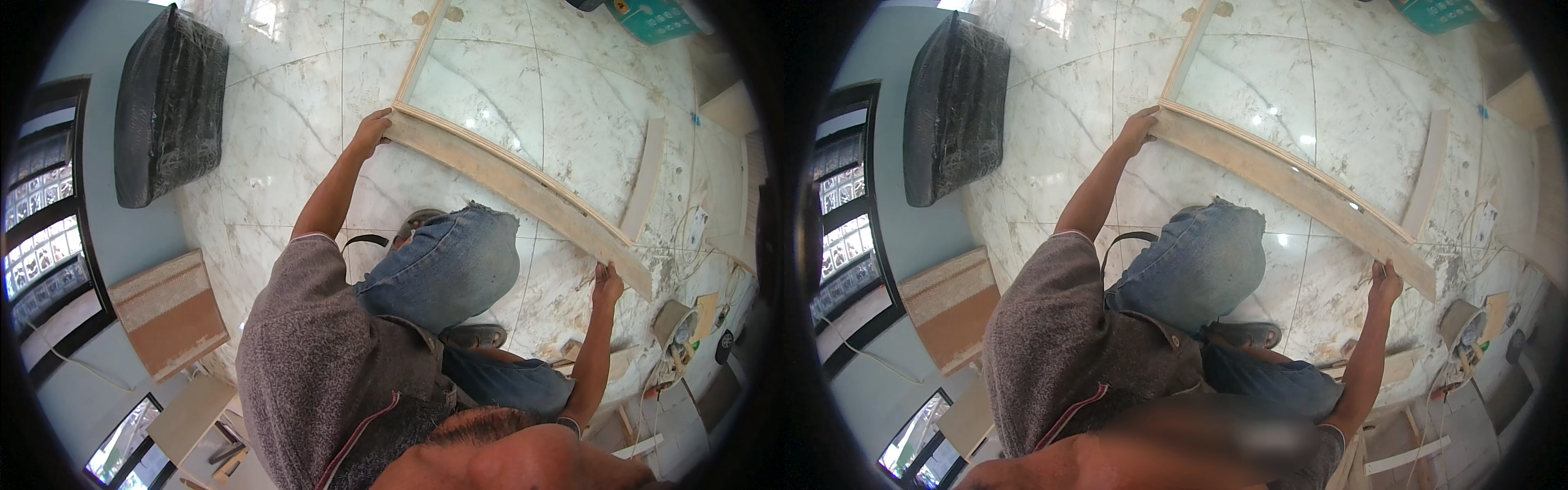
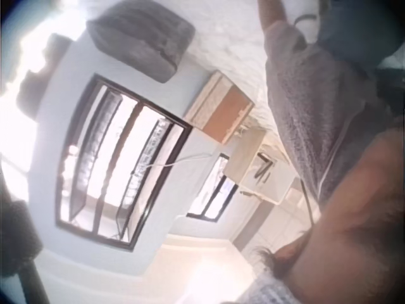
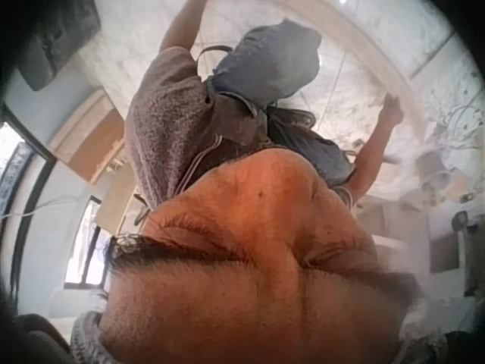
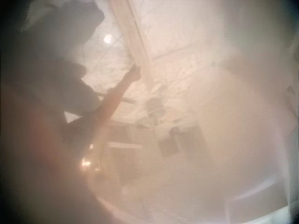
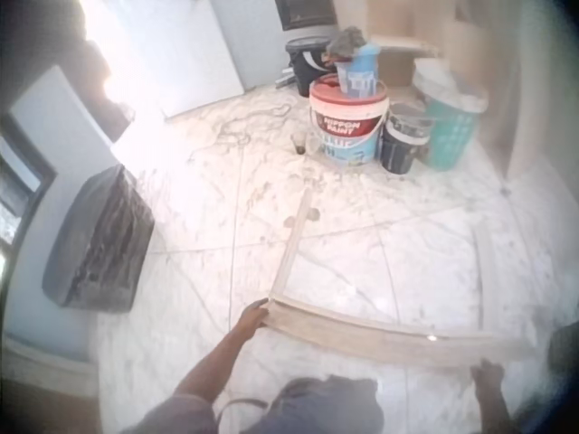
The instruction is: The person assembles a wooden frame by positioning a wooden board against a frame, sawing a portion of the board, and using a hammer and chisel to fine-tune the joint before hammering nails to secure the pieces together.
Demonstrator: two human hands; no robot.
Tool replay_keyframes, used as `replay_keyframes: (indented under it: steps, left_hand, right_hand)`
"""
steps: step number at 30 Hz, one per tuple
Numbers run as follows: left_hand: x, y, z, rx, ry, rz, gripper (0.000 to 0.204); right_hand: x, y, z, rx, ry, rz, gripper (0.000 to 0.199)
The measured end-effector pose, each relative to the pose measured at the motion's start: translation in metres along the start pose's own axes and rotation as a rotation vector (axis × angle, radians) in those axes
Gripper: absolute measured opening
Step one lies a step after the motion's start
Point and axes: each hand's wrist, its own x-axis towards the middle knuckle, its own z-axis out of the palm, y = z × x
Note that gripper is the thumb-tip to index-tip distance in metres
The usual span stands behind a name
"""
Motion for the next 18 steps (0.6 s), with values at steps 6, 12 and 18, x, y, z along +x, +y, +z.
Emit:
replay_keyframes:
  steps: [6,12,18]
  left_hand:
    - [0.013,0.0,-0.002,-0.071,-0.06,-0.028,0.052]
    - [0.02,-0.014,-0.019,-0.189,-0.033,-0.023,0.049]
    - [0.053,-0.023,-0.011,0.006,-0.017,0.177,0.042]
  right_hand:
    - [0.004,0.007,-0.002,-0.047,0.004,-0.038,0.023]
    - [0.015,0.016,-0.007,-0.06,-0.059,-0.039,0.023]
    - [0.015,0.01,-0.005,-0.042,-0.014,-0.051,0.027]
